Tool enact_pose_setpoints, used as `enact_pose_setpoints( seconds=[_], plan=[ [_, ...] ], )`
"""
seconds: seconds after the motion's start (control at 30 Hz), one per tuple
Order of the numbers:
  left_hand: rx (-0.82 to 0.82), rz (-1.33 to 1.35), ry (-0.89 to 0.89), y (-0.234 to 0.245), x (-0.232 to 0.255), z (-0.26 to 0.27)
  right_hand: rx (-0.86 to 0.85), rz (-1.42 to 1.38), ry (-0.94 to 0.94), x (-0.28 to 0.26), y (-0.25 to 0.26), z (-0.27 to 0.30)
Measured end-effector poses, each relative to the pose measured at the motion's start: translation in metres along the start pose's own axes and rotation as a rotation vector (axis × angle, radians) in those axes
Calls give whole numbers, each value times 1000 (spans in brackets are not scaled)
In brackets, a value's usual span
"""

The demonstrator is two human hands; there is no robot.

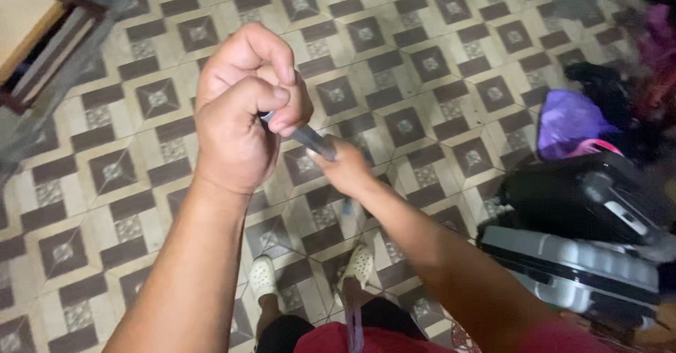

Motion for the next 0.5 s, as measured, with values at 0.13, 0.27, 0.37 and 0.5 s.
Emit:
enact_pose_setpoints(
  seconds=[0.13, 0.27, 0.37, 0.5],
  plan=[
    [105, -60, 177, -13, -107, -3, 30, 137, -301, 81, 113, 50],
    [184, 116, 324, -56, -252, 28, 75, 277, -440, 221, 193, 80],
    [236, 46, 450, -75, -318, 45, 130, 195, -326, 298, 207, 86],
    [265, -50, 531, -85, -310, 32, 110, 134, -202, 312, 186, 45]
  ],
)
Point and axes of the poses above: each hand's wrist, its own z-axis away from the middle knuckle, its own y-axis out of the back of the hand, x = y × z, the point moved 7 cm from there along -z, towards the middle knuckle, and after that the axes turned 5 degrees about -y, right-handed, at the moved point
